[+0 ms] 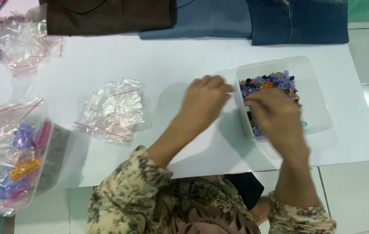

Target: Sorting small plastic buttons and placing them into plastic bags

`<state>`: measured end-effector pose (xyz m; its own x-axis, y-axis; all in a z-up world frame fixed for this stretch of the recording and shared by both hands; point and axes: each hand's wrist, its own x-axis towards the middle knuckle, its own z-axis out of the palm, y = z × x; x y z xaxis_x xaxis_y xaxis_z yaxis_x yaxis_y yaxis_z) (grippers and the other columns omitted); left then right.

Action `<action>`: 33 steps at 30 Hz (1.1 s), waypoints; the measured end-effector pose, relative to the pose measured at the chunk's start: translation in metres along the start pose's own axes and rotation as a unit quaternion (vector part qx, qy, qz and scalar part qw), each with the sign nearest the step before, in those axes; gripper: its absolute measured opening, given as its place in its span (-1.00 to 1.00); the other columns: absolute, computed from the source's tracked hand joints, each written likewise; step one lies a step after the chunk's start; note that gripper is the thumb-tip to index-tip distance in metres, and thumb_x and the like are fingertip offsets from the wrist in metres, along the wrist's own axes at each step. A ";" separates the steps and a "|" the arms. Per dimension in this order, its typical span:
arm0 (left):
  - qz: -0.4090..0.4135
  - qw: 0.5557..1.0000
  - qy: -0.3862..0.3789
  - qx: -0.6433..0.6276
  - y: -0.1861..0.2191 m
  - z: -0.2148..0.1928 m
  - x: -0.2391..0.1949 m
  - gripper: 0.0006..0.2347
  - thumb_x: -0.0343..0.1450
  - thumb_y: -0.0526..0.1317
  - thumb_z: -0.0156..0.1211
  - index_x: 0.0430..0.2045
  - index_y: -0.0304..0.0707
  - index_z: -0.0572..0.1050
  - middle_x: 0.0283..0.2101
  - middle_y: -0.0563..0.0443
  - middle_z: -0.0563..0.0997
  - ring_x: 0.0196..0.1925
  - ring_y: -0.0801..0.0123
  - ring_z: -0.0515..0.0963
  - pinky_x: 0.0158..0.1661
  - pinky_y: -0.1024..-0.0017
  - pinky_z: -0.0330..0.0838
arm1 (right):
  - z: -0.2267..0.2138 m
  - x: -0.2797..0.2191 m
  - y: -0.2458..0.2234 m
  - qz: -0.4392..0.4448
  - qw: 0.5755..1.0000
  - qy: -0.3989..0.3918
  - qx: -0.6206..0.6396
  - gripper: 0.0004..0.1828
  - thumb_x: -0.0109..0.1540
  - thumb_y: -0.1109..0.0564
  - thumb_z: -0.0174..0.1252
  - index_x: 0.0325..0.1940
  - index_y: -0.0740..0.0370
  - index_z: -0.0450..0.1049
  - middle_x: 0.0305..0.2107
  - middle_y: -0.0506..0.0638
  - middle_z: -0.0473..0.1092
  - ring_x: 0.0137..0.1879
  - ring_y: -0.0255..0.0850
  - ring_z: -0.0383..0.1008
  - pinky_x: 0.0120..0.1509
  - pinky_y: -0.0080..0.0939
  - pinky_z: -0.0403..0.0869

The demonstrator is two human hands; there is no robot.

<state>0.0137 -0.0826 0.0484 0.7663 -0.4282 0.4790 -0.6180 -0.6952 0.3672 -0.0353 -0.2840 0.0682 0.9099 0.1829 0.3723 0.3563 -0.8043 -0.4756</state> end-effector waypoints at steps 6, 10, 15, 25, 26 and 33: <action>0.071 0.992 -0.044 0.094 0.044 0.109 0.055 -0.88 0.27 -0.38 0.20 -0.57 -0.07 0.62 -0.38 0.02 0.63 -0.26 0.08 0.61 -0.25 0.16 0.43 | -0.023 0.014 0.095 0.068 0.992 -0.062 -0.089 -0.82 0.28 0.26 0.18 -0.12 0.23 0.68 -0.21 0.11 0.56 0.00 -0.01 0.51 0.10 0.00 0.42; 0.051 0.984 -0.091 0.148 0.060 0.138 0.065 -0.78 0.14 -0.40 0.37 -0.72 0.12 0.52 -0.52 0.19 0.57 -0.33 0.23 0.56 -0.26 0.30 0.35 | -0.018 0.026 0.105 0.142 0.967 -0.154 -0.147 -0.74 0.29 0.19 0.06 -0.08 0.10 0.66 -0.17 0.11 0.50 -0.08 0.09 0.49 -0.12 0.08 0.43; 0.032 0.975 -0.112 0.187 0.059 0.148 0.068 -0.87 0.26 -0.31 0.29 -0.63 0.10 0.57 -0.45 0.12 0.63 -0.34 0.27 0.59 -0.23 0.30 0.36 | -0.004 0.032 0.104 0.124 0.938 -0.234 -0.223 -0.77 0.22 0.26 -0.03 -0.28 0.05 0.55 -0.33 0.01 0.33 -0.25 0.04 0.42 -0.31 0.05 0.33; 0.036 0.979 -0.016 0.200 0.052 0.134 0.059 -0.80 0.08 -0.34 0.41 -0.73 0.11 0.51 -0.52 0.17 0.55 -0.37 0.28 0.52 -0.28 0.33 0.29 | -0.002 0.031 0.101 0.061 0.942 -0.194 -0.268 -0.91 0.25 0.13 0.09 -0.23 -0.03 0.51 -0.25 -0.11 0.42 -0.25 -0.04 0.50 -0.45 -0.01 0.35; 0.049 0.978 -0.013 0.200 0.051 0.120 0.056 -0.79 0.08 -0.34 0.41 -0.73 0.13 0.50 -0.48 0.18 0.55 -0.35 0.27 0.52 -0.29 0.33 0.29 | -0.012 0.033 0.086 0.112 0.949 -0.205 -0.212 -0.84 0.29 0.06 0.06 -0.09 -0.05 0.53 -0.13 -0.06 0.45 -0.10 -0.03 0.50 -0.26 0.05 0.38; 0.057 0.994 0.019 0.096 0.033 0.051 0.030 -0.83 0.29 -0.36 0.26 -0.70 0.02 0.52 -0.43 0.16 0.51 -0.29 0.18 0.49 -0.30 0.26 0.24 | -0.031 0.012 0.050 0.127 0.983 -0.127 -0.048 -0.75 0.30 0.06 0.22 0.05 0.04 0.62 -0.13 -0.08 0.50 -0.08 -0.18 0.48 -0.08 -0.10 0.39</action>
<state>0.0251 -0.1480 0.0343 0.6832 -0.4909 0.5406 -0.6533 -0.7417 0.1521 -0.0134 -0.3392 0.0737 0.9948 0.0955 0.0344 0.1008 -0.8897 -0.4453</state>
